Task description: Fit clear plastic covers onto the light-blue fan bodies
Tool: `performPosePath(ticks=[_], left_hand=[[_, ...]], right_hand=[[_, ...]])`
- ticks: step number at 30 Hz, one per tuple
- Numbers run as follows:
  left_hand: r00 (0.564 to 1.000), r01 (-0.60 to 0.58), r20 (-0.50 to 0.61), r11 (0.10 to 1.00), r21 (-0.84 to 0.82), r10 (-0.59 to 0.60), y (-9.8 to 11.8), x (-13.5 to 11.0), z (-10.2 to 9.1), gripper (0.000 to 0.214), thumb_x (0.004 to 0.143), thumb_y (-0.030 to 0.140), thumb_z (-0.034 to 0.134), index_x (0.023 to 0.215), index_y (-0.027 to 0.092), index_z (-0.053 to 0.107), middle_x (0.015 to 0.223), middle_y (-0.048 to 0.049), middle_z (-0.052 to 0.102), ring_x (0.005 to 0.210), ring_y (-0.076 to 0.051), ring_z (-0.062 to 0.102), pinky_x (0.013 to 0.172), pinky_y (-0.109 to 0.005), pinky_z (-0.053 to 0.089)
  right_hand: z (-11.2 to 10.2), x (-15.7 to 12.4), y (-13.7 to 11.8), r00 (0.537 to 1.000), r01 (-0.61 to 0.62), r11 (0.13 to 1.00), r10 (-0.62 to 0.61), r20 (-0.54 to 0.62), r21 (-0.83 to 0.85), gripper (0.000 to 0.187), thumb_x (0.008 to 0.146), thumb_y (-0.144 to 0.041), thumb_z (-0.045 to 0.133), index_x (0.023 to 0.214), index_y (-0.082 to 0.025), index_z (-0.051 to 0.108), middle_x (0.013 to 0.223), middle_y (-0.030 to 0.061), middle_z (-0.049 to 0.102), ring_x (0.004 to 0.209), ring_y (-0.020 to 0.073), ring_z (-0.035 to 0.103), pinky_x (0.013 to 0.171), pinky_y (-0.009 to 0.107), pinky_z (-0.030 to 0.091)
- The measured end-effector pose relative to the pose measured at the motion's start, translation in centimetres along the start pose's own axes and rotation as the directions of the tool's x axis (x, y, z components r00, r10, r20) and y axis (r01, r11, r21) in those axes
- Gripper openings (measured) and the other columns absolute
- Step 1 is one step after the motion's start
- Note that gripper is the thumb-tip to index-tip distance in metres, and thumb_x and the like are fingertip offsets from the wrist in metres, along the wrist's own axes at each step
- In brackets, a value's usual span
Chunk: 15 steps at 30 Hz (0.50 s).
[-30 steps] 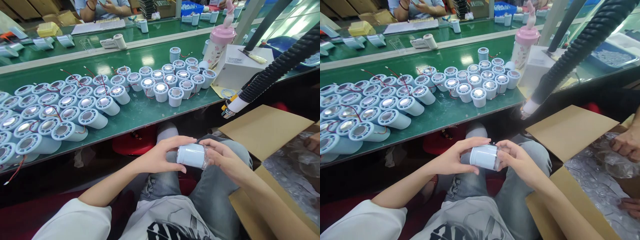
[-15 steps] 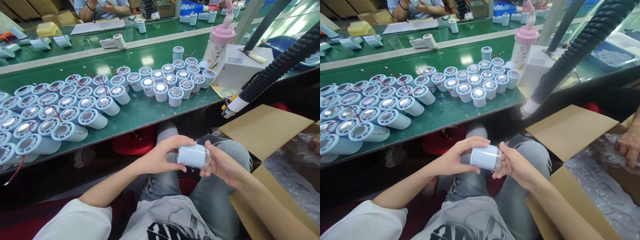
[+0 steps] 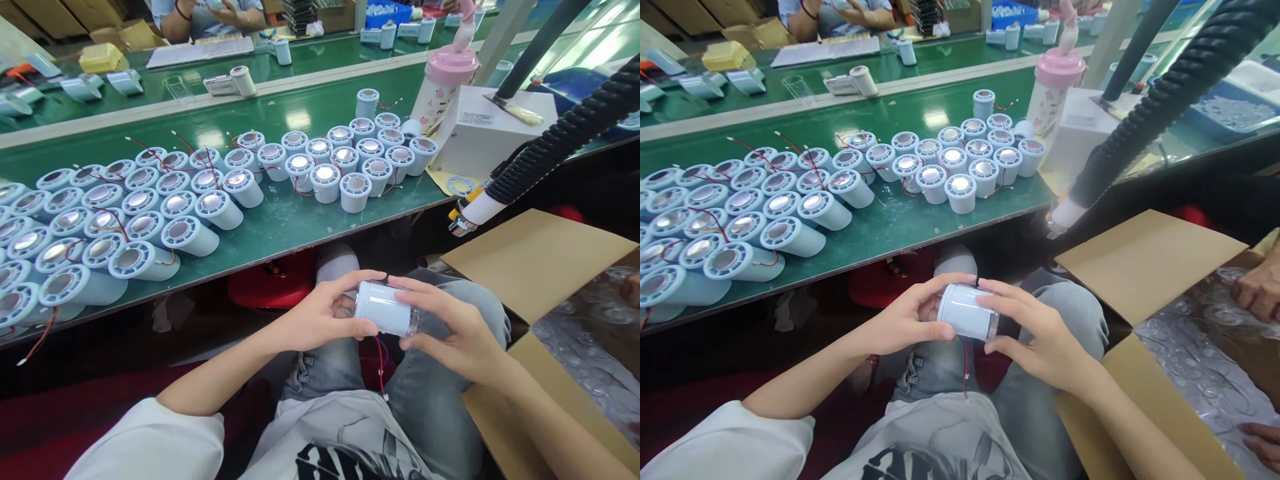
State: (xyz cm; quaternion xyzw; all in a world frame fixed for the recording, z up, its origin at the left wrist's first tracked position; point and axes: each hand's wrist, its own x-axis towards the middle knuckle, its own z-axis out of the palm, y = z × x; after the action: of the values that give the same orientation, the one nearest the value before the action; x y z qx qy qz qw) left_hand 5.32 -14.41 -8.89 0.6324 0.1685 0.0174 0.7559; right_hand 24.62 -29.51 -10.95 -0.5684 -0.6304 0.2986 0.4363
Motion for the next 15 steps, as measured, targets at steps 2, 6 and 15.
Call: performPosePath(ticks=[2,6,15], left_hand=[[0.999,-0.030,0.011,0.999,0.023,0.030,0.2,-0.1,-0.1,0.074,0.075,0.028,0.077,0.141,0.027,0.043,0.132,-0.0105,0.056,0.114,-0.025,0.060,0.096,-0.040,0.051],[0.996,-0.082,0.038,0.997,-0.004,0.083,0.5,-0.4,-0.2,0.073,0.076,0.017,0.075,0.142,0.026,0.044,0.142,-0.0084,0.049,0.124,-0.024,0.055,0.106,-0.038,0.046],[0.994,0.079,0.090,0.986,-0.149,-0.066,-1.7,0.5,-0.1,0.071,0.079,0.015,0.068,0.143,0.027,0.040,0.132,-0.0060,0.059,0.114,-0.020,0.060,0.092,-0.031,0.051]], right_hand=[[0.2,0.0,-0.1,0.981,-0.195,0.933,0.190,0.046,0.304,0.052,0.085,-0.024,0.070,0.131,-0.040,0.052,0.136,0.0005,0.057,0.121,0.0255,0.057,0.100,0.041,0.052],[0.3,-0.1,-0.1,0.946,-0.316,0.722,0.287,0.150,0.615,0.049,0.085,-0.031,0.071,0.130,-0.036,0.055,0.130,0.0040,0.061,0.110,0.0263,0.064,0.091,0.040,0.057],[1.8,0.4,-0.1,0.906,-0.421,0.814,0.399,0.143,0.400,0.049,0.083,-0.025,0.066,0.131,-0.025,0.059,0.103,0.0050,0.074,0.092,0.0267,0.070,0.082,0.038,0.059]])
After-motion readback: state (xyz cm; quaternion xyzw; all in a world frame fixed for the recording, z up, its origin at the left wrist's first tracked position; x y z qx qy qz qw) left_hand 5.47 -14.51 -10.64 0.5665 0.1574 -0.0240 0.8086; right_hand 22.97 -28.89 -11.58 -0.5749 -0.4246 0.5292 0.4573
